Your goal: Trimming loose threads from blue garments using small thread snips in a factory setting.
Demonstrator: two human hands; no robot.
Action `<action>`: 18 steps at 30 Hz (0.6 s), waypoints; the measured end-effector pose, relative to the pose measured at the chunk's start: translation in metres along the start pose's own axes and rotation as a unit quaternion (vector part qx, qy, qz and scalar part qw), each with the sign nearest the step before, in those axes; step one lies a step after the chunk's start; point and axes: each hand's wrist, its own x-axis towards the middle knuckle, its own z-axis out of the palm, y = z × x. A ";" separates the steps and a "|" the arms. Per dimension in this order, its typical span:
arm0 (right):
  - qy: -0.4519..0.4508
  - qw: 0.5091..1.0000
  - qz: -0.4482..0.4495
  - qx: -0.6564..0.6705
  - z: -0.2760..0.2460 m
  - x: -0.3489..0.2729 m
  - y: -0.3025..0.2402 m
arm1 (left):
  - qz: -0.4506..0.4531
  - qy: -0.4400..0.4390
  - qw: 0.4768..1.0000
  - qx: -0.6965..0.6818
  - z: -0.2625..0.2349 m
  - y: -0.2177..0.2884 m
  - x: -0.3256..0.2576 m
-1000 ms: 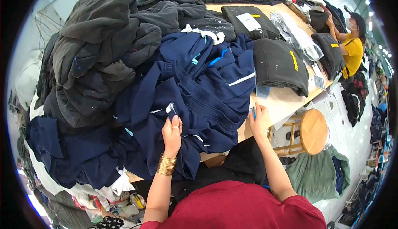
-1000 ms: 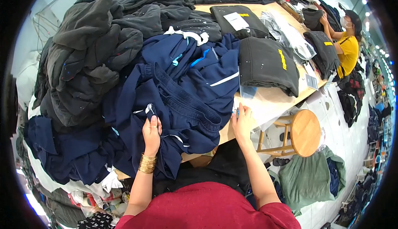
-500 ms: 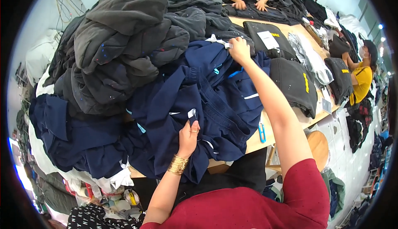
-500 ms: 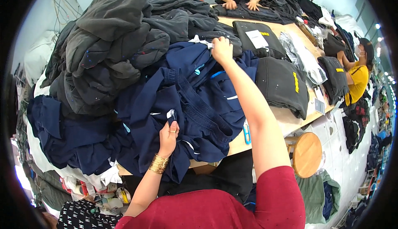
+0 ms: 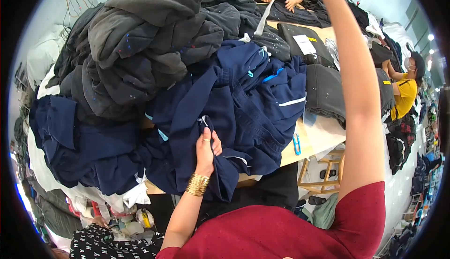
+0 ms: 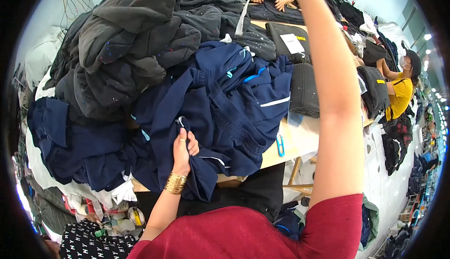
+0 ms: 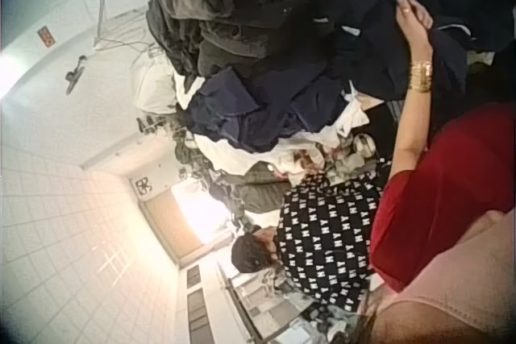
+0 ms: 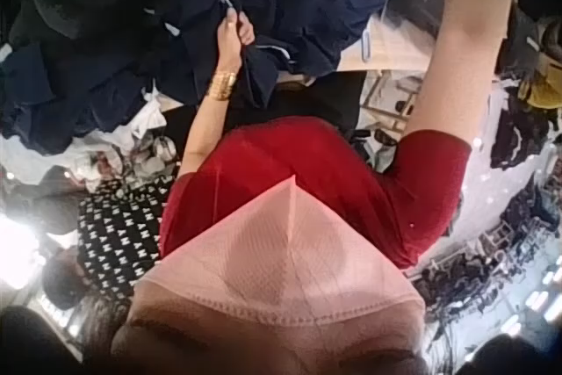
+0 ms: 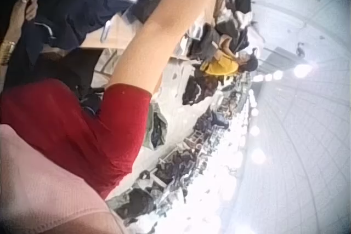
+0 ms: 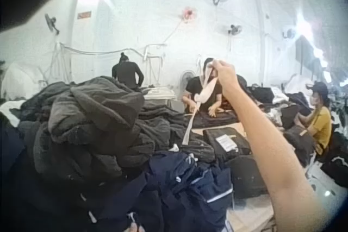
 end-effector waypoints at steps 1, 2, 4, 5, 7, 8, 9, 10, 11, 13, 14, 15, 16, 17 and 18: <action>-0.025 0.995 -0.024 -0.091 -0.018 -0.004 -0.014 | 0.001 -0.021 1.000 -0.006 0.008 0.007 -0.004; -0.060 0.983 -0.038 -0.169 -0.027 -0.009 -0.013 | 0.007 -0.027 0.999 -0.020 0.013 0.015 -0.011; -0.391 0.918 0.016 0.066 -0.059 -0.030 0.001 | 0.017 -0.064 0.998 -0.010 0.024 0.029 -0.022; -0.214 0.898 0.207 -0.324 -0.059 -0.050 0.023 | 0.029 -0.069 0.997 0.001 0.030 0.034 -0.028; -0.257 0.895 0.256 -0.259 -0.042 -0.130 0.003 | 0.062 -0.090 0.993 0.034 0.033 0.039 -0.042; -0.253 0.898 0.305 -0.194 -0.046 -0.154 0.004 | 0.064 -0.099 0.992 0.047 0.037 0.041 -0.045; -0.250 0.886 0.357 -0.156 -0.053 -0.169 0.000 | 0.058 -0.104 0.992 0.035 0.040 0.040 -0.048; -0.280 0.877 0.349 -0.174 -0.055 -0.180 -0.005 | 0.057 -0.078 0.994 0.041 0.045 0.043 -0.054; -0.300 0.871 0.349 -0.172 -0.060 -0.188 -0.011 | 0.053 -0.058 0.996 0.046 0.051 0.045 -0.058; -0.352 0.861 0.319 -0.181 -0.063 -0.203 -0.036 | 0.087 -0.071 0.990 0.082 0.061 0.051 -0.057; -0.395 0.844 0.294 -0.210 -0.063 -0.206 -0.047 | 0.127 -0.074 0.984 0.102 0.071 0.057 -0.056; -0.420 0.826 0.292 -0.238 -0.057 -0.209 -0.070 | 0.171 -0.086 0.973 0.127 0.078 0.063 -0.051; -0.441 0.814 0.284 -0.249 -0.052 -0.213 -0.087 | 0.178 -0.086 0.972 0.124 0.092 0.070 -0.048; -0.465 0.800 0.249 -0.285 -0.042 -0.217 -0.105 | 0.185 -0.114 0.969 0.117 0.106 0.075 -0.041; -0.476 0.802 0.219 -0.288 -0.032 -0.223 -0.119 | 0.201 -0.145 0.962 0.119 0.115 0.076 -0.033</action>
